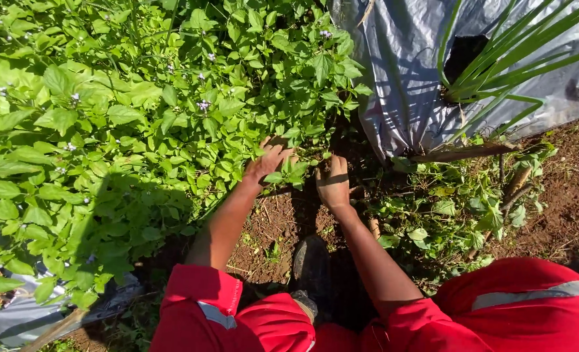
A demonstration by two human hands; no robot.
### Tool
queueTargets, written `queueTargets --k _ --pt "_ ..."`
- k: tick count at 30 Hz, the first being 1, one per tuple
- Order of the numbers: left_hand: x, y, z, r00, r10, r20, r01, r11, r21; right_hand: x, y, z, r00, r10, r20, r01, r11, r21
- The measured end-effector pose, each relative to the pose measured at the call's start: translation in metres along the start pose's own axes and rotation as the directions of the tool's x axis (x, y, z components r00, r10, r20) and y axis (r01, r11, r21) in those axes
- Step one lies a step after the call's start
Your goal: Hand weeding a vegetable garden by pulling unwanted plants from the soil around crops.
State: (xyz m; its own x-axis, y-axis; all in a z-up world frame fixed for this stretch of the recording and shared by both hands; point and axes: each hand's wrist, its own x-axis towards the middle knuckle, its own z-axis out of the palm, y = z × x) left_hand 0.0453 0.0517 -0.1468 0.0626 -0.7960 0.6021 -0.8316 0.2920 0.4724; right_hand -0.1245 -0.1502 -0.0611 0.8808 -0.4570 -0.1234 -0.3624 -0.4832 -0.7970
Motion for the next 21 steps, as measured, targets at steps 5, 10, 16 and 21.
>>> queueTargets --k 5,10,16,21 --pt "-0.070 -0.032 0.048 0.965 -0.171 -0.197 0.260 0.593 0.762 0.010 -0.022 0.008 0.965 -0.245 0.098 0.258 0.953 -0.157" --pt "-0.066 -0.026 0.059 0.959 -0.138 -0.248 0.283 0.478 0.831 0.026 0.025 0.038 0.956 -0.294 0.023 0.294 0.947 -0.127" --pt "-0.003 0.036 0.001 0.921 -0.328 -0.213 0.374 0.579 0.725 0.052 0.115 0.081 0.967 -0.206 -0.151 0.223 0.969 0.109" --pt "0.007 0.049 -0.003 0.349 -0.937 0.033 0.877 0.339 0.341 0.040 0.053 0.062 0.984 0.154 -0.093 -0.109 0.923 0.370"
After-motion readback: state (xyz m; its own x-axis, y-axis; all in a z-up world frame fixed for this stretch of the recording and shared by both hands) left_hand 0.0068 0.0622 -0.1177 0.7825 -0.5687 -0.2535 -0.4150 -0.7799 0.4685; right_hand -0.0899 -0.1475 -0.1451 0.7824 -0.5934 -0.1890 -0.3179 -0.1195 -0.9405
